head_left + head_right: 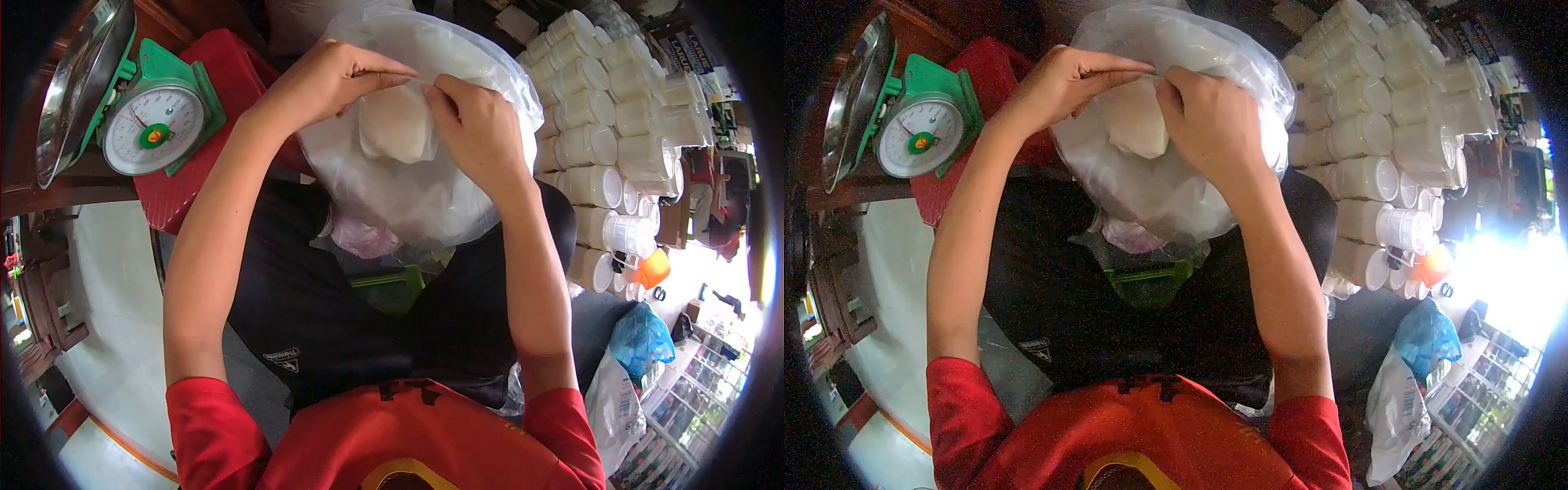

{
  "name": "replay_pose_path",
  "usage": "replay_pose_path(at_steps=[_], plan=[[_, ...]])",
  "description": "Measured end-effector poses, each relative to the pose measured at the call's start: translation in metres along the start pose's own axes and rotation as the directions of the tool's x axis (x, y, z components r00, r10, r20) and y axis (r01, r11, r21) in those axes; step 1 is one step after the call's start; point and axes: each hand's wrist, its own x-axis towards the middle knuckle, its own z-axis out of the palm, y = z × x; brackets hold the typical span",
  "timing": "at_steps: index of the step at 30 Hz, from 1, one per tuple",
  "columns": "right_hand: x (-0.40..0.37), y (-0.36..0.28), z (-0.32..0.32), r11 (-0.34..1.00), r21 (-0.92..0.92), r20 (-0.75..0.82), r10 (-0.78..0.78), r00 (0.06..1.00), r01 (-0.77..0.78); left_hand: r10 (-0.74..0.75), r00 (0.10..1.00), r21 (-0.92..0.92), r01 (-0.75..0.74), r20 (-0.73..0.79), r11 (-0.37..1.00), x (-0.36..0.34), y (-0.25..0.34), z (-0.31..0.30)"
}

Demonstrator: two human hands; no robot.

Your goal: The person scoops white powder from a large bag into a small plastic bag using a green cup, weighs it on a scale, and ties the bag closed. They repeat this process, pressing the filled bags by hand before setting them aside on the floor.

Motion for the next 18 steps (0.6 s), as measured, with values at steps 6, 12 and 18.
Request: replay_pose_path(at_steps=[6, 12, 18], plan=[[-0.003, -0.006, -0.005, 0.996, 0.091, -0.034, 0.016, 0.999, -0.013, -0.028, 1.000, 0.005, 0.028, -0.001, 1.000, -0.005, -0.004, -0.009], [-0.004, -0.003, -0.006, 0.999, 0.036, -0.066, 0.014, 0.998, -0.012, -0.080, 0.994, 0.108, 0.087, -0.068, 0.990, -0.010, -0.020, -0.012], [-0.001, -0.008, -0.015, 0.994, 0.055, -0.062, 0.102, 0.993, -0.098, -0.179, 0.984, 0.108, 0.179, -0.001, 0.978, 0.003, -0.041, 0.005]])
